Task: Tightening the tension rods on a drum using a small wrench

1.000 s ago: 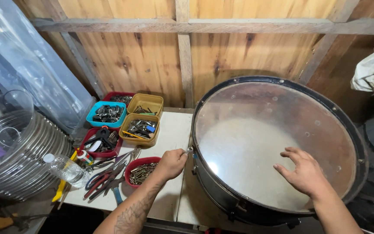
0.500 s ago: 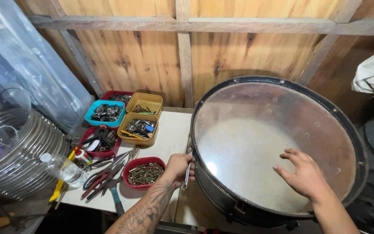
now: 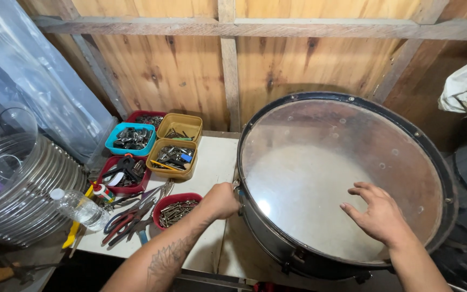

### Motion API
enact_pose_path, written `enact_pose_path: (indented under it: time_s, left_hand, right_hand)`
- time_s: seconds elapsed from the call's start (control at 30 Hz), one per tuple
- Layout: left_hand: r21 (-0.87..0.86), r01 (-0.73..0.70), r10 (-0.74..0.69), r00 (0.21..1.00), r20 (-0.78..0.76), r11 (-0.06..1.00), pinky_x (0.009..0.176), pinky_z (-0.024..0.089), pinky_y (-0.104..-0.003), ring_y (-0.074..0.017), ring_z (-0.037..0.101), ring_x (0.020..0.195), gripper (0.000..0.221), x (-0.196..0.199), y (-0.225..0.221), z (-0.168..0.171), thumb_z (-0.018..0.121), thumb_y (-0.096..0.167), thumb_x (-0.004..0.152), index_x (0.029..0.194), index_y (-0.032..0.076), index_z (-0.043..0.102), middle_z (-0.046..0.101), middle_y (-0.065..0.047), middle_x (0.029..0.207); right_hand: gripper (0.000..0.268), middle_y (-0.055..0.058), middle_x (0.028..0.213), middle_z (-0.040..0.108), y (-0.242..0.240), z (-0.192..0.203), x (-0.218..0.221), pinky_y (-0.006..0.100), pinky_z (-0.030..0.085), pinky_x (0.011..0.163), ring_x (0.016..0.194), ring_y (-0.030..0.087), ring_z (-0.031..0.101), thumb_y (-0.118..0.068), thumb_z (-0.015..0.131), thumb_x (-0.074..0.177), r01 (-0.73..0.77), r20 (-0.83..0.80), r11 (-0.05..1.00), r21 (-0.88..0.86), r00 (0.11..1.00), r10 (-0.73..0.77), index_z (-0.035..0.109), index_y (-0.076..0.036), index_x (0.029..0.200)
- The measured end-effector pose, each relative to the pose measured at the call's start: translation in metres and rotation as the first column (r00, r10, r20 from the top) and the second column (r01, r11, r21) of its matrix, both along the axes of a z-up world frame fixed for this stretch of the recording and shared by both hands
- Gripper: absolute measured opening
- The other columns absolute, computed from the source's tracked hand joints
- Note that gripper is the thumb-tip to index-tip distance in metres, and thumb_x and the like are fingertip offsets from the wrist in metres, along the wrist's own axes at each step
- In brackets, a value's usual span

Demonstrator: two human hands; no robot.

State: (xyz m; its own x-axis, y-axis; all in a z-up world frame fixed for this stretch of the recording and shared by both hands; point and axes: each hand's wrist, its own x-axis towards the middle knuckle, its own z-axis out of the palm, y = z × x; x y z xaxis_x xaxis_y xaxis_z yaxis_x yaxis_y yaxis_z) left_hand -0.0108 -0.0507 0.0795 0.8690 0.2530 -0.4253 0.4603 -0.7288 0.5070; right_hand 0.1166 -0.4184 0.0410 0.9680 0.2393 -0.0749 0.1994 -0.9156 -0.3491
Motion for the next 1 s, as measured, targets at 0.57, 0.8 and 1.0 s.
enact_pose_path:
  time_s: [0.57, 0.8, 1.0]
  left_hand:
    - [0.418, 0.096, -0.222, 0.938, 0.265, 0.903, 0.077, 0.053, -0.053, -0.0375, 0.068, 0.089, 0.016, 0.004, 0.047, -0.080, 0.053, 0.024, 0.095, 0.103, 0.011, 0.059, 0.071, -0.014, 0.098]
    - [-0.237, -0.320, 0.315, 0.947, -0.062, 0.917, 0.057, 0.052, -0.029, -0.0124, 0.062, 0.065, 0.022, -0.080, -0.016, -0.098, 0.052, 0.014, 0.101, 0.114, 0.009, 0.069, 0.074, -0.006, 0.098]
    - [-0.229, -0.238, 0.247, 0.969, 0.012, 0.944, 0.076, 0.050, -0.037, -0.0225, 0.071, 0.082, 0.028, -0.094, -0.038, -0.136, 0.057, 0.036, 0.096, 0.099, 0.014, 0.074, 0.077, -0.007, 0.090]
  right_hand:
    - [0.053, -0.010, 0.145, 0.062, -0.001, -0.010, 0.000, 0.037, 0.042, 0.115, 0.138, 0.015, 0.054, -0.054, 0.070, 0.082, -0.010, 0.075, 1.000, 0.012, 0.997, 0.009, 0.074, -0.024, 0.125]
    - [0.016, -0.001, 0.098, 0.078, -0.004, -0.023, -0.028, 0.031, 0.055, 0.092, 0.095, 0.018, 0.073, -0.026, 0.072, 0.092, -0.334, 0.748, 0.929, 0.161, 0.655, 0.106, 0.079, -0.014, 0.100]
    - [0.011, 0.004, 0.088, 0.076, -0.006, -0.003, -0.086, 0.034, 0.056, 0.081, 0.078, 0.019, 0.072, -0.018, 0.075, 0.086, -0.516, 0.783, 0.838, 0.177, 0.589, 0.198, 0.075, -0.008, 0.090]
